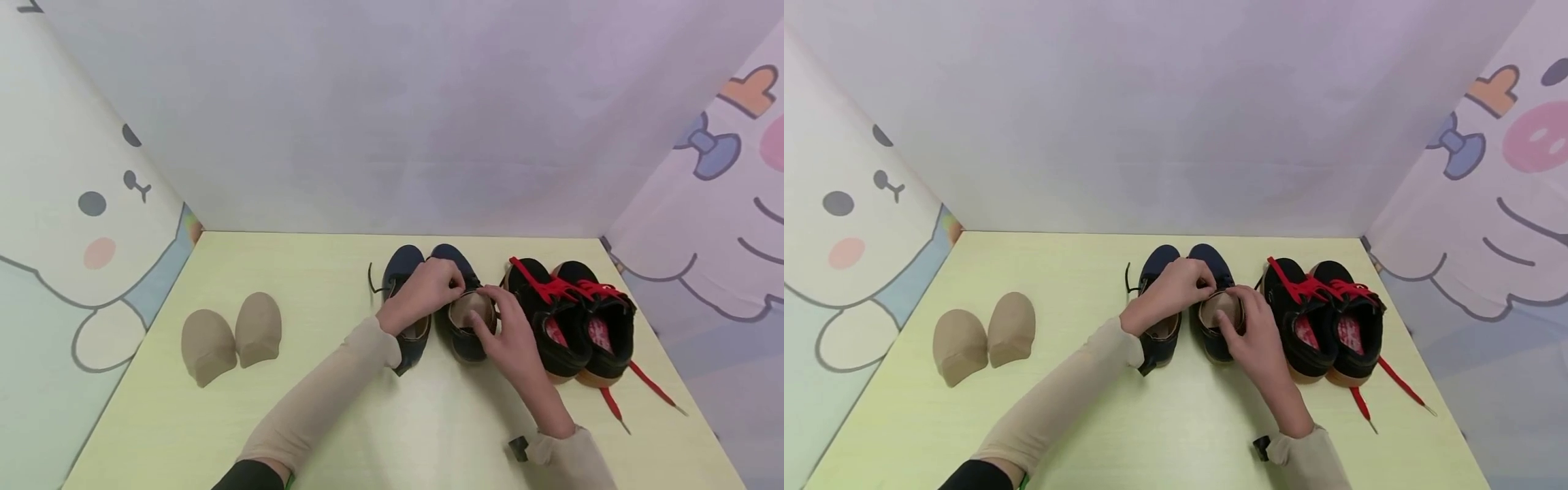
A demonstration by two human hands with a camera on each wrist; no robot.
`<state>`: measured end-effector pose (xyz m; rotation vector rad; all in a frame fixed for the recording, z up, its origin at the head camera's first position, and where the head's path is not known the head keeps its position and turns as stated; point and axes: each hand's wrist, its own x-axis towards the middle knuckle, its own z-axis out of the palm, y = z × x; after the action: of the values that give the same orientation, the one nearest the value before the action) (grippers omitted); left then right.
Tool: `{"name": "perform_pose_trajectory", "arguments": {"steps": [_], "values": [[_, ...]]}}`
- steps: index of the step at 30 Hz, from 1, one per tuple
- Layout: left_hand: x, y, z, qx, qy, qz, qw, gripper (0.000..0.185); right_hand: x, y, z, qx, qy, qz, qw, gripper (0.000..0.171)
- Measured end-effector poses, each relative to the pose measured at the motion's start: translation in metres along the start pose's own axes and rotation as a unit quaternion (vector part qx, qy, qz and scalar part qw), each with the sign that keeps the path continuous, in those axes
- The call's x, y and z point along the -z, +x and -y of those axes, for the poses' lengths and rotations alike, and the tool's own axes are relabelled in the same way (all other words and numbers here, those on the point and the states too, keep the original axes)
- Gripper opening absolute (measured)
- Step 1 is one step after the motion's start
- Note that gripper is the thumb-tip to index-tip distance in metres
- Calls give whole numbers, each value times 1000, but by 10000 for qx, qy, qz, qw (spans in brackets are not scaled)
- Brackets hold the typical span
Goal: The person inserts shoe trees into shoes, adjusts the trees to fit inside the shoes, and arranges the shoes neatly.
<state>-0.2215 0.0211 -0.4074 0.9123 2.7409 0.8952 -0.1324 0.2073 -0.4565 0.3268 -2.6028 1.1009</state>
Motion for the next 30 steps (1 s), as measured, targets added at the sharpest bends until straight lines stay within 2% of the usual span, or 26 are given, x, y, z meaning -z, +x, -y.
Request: {"name": "perform_pose_trajectory", "arguments": {"steps": [2,4,7,17,20,26,30], "values": [[-1,-5,-3,315,102,21,9995,13,-6,1,5,-32,-254,-179,9995,48],[-1,-10,-6,568,206,48,9982,20,-11,2,8,-48,-446,-349,9984,51],[-2,-14,-8,693,317,65,9971,28,-16,3,9,-85,-571,-514,9970,53],[-4,-19,-11,482,481,-105,9976,26,-12,3,12,-195,-544,-367,9977,54],[-7,-20,-11,298,846,-176,9958,24,-10,4,14,-299,-496,-285,9979,52],[-12,-23,-11,-303,1955,-363,9796,17,-8,7,20,-656,-352,-123,9971,49],[-16,-24,-12,-345,2357,-385,9704,20,-7,10,23,-821,-313,19,9961,47]]}}
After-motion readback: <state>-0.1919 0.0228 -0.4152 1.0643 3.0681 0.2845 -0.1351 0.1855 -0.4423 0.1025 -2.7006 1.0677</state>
